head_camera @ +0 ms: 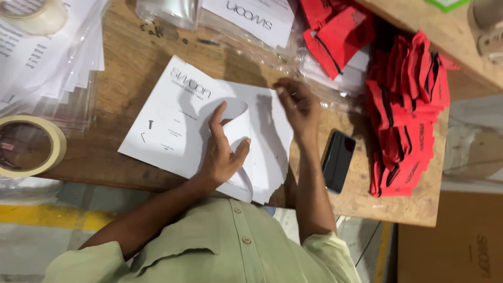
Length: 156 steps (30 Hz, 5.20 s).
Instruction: The person sits at a workbench and packs paper instruction sheets into red fabric hardware pouches. They pick up a pouch, open it, insert a folded instruction sheet, and place the filled pouch onto a stack of finished pouches on the bench.
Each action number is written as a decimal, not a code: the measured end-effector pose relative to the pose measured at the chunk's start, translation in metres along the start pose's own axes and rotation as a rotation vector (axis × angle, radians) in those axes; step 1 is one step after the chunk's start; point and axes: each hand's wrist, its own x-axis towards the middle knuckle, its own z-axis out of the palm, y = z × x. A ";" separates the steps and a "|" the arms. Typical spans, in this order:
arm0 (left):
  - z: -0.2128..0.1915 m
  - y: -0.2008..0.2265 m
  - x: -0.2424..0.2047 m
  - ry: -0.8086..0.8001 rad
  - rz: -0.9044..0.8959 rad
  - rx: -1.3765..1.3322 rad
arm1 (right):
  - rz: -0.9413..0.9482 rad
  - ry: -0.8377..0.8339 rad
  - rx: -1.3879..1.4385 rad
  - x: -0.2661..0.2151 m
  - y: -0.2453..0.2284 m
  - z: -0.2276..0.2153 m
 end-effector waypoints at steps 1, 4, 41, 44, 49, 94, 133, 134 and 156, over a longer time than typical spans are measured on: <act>0.000 0.000 0.001 -0.004 0.035 -0.009 | -0.056 0.030 -0.202 0.018 -0.005 -0.004; -0.001 -0.001 -0.001 -0.009 0.083 -0.023 | -0.245 -0.002 -0.524 0.065 -0.014 0.001; -0.001 -0.001 0.007 -0.140 -0.153 -0.149 | -0.249 -0.425 -0.873 0.203 0.005 0.017; -0.003 0.003 0.009 -0.145 -0.187 -0.154 | -0.397 -0.495 -1.109 0.171 0.023 -0.008; 0.000 0.001 0.007 -0.144 -0.169 -0.112 | -0.468 -0.346 -1.142 0.150 0.062 -0.030; -0.001 0.003 0.009 -0.164 -0.175 -0.069 | -0.520 -0.269 -1.248 0.168 0.039 -0.014; -0.001 0.006 0.007 -0.188 -0.153 -0.052 | -0.684 -0.232 -1.348 0.185 0.045 0.003; -0.001 0.006 0.008 -0.195 -0.168 -0.054 | -0.718 -0.187 -1.393 0.189 0.061 -0.001; -0.069 -0.035 0.104 0.068 -0.521 -1.113 | -0.877 -0.088 -1.157 0.036 -0.071 -0.018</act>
